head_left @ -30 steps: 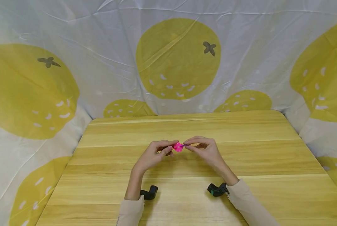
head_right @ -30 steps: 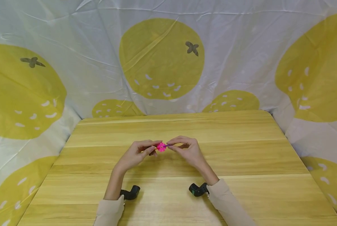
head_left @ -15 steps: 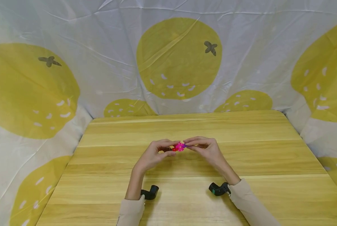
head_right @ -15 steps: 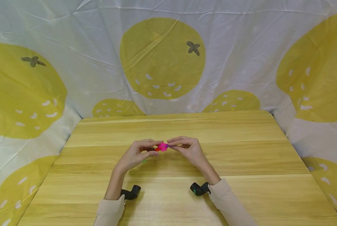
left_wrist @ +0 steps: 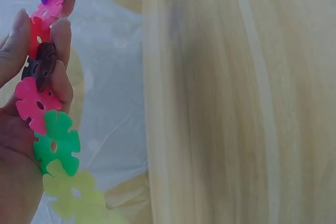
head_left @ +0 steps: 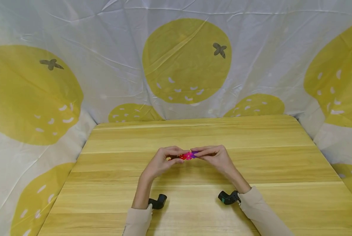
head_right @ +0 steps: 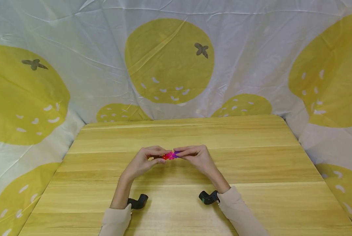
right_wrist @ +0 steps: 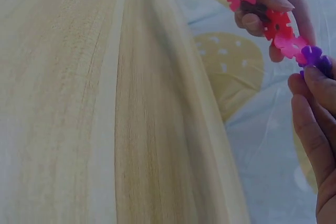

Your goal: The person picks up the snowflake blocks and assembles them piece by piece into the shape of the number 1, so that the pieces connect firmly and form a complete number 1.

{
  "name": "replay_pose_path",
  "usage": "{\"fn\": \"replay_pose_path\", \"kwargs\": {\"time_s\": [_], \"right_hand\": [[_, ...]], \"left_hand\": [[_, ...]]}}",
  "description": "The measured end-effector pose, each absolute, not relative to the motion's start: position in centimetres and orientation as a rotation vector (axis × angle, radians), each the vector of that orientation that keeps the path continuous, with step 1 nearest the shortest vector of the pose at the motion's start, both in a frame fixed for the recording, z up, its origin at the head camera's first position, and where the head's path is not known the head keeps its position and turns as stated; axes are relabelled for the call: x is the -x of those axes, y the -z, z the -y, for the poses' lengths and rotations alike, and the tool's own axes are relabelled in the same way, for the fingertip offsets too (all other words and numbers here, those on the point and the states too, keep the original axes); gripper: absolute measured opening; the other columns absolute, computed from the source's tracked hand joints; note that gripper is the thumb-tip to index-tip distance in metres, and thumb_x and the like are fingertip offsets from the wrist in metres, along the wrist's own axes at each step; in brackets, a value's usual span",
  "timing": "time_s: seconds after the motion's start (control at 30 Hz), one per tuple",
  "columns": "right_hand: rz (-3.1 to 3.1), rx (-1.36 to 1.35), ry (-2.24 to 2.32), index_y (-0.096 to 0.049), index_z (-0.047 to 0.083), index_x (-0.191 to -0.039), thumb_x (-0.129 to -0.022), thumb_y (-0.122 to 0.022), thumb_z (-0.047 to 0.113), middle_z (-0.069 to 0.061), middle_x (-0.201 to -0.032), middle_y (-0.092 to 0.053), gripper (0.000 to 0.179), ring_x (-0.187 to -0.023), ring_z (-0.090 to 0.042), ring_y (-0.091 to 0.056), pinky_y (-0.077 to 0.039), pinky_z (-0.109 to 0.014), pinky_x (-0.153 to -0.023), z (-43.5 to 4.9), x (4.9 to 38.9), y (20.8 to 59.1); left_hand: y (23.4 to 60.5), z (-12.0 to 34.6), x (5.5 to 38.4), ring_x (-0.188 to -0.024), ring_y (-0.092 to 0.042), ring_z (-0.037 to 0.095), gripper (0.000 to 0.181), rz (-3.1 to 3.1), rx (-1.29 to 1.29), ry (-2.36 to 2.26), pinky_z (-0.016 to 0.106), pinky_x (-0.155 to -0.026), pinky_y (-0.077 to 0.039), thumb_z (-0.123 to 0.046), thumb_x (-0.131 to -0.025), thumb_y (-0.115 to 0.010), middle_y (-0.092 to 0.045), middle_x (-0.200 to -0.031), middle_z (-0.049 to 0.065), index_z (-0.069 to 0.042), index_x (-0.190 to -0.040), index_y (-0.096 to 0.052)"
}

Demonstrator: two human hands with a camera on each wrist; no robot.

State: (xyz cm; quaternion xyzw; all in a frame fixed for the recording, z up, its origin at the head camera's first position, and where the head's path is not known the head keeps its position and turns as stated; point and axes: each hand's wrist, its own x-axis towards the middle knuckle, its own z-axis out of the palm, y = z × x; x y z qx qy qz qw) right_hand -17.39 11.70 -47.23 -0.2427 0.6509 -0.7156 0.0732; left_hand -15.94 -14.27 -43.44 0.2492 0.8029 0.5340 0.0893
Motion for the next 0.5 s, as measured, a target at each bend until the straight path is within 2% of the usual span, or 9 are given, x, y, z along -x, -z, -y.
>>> {"fn": "replay_pose_path", "kwargs": {"time_s": [0.17,0.5], "right_hand": [[-1.962,0.744,2.163,-0.077,-0.013,-0.102,-0.094,-0.072,-0.001,-0.02,-0.129,-0.072,0.015,-0.12,-0.017,-0.071,-0.059,-0.03,-0.095,-11.74,17.39,47.12],[-1.986,0.721,2.166,-0.075,-0.008,-0.114,-0.091,-0.076,0.0,-0.025,-0.127,-0.071,0.024,-0.11,-0.022,-0.075,-0.062,-0.035,-0.088,-11.77,17.38,46.68]], "left_hand": [[43.5,14.17,15.98,-0.102,-0.066,0.019,0.032,-2.42,-0.741,-1.591,0.032,-0.084,-0.057,-0.008,-0.094,-0.074,-0.075,-0.115,0.004,-0.015,-0.125,-0.077],[43.45,14.66,16.03,-0.1,-0.067,0.02,0.035,-2.439,-0.722,-1.619,0.026,-0.079,-0.057,-0.009,-0.093,-0.076,-0.075,-0.117,0.004,-0.019,-0.126,-0.076]]}}
